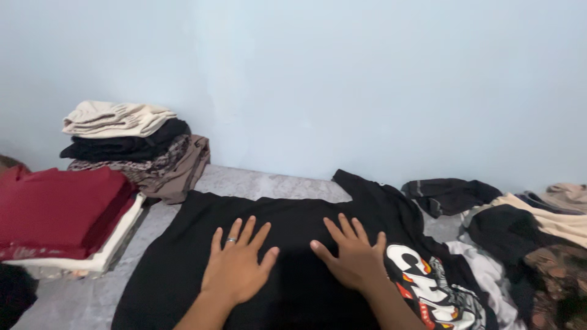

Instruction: The person folds a red garment and places it on a stack, then picks up a black t-shirt, turns it inside out, and folds it on the same surface. The actions are performed by hand on a flat surface with other folded clothes nearby.

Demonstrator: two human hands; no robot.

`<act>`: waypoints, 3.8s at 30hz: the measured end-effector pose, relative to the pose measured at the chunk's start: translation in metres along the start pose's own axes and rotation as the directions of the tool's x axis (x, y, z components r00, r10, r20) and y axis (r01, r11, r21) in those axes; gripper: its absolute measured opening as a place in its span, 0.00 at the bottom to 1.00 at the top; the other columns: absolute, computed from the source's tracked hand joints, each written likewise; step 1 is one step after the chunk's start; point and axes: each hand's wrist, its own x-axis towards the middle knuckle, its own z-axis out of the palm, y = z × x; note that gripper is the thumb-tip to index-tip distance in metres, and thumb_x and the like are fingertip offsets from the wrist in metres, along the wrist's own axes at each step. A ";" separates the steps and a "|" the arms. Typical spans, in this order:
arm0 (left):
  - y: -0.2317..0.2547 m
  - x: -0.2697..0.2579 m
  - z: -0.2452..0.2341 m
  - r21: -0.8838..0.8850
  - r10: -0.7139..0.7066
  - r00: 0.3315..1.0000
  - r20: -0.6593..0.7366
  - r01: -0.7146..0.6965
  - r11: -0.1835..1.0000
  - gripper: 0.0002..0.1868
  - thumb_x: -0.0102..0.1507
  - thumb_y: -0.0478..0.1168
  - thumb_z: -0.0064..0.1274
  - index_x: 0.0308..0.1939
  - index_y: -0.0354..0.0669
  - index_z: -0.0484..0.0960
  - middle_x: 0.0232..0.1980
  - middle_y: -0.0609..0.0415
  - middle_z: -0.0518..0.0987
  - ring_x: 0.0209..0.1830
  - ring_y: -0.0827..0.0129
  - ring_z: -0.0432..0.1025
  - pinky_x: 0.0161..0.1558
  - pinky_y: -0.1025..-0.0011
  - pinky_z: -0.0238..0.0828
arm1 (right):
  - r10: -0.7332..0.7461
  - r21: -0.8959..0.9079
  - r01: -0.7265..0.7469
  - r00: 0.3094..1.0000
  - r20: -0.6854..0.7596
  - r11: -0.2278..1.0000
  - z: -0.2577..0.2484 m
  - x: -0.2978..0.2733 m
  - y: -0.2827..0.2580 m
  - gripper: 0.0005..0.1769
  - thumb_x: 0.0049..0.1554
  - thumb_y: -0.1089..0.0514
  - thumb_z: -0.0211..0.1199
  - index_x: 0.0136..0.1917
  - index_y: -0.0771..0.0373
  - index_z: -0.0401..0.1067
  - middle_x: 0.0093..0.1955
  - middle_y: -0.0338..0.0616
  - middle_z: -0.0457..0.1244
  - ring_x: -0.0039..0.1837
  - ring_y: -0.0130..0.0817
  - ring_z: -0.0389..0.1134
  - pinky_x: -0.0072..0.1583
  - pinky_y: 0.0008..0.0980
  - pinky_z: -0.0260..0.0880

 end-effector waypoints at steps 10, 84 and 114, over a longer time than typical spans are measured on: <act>0.025 -0.051 -0.010 -0.012 -0.023 0.999 0.034 0.023 1.000 0.40 0.68 0.67 0.29 0.80 0.57 0.44 0.83 0.52 0.39 0.83 0.56 0.29 0.76 0.47 0.20 | 0.036 -0.087 -0.038 0.999 -0.023 0.996 0.004 -0.038 0.020 0.49 0.53 0.16 0.45 0.81 0.34 0.45 0.86 0.35 0.36 0.85 0.41 0.33 0.76 0.67 0.30; -0.110 0.103 -0.036 -0.376 -0.336 0.683 -0.649 0.097 0.922 0.20 0.62 0.36 0.54 0.55 0.35 0.65 0.57 0.30 0.67 0.41 0.33 0.74 0.42 0.44 0.72 | 0.145 0.286 -0.011 0.879 -0.455 0.958 -0.012 0.112 0.044 0.27 0.52 0.54 0.69 0.63 0.61 0.68 0.68 0.57 0.56 0.56 0.64 0.66 0.56 0.52 0.67; 0.021 0.001 0.022 -0.087 -0.098 0.992 -0.076 0.091 0.992 0.36 0.69 0.60 0.32 0.78 0.50 0.53 0.82 0.49 0.49 0.81 0.58 0.39 0.75 0.45 0.28 | -0.097 0.003 0.097 0.995 0.036 0.995 0.037 0.010 -0.052 0.36 0.64 0.34 0.38 0.82 0.42 0.44 0.84 0.50 0.37 0.84 0.51 0.33 0.76 0.64 0.32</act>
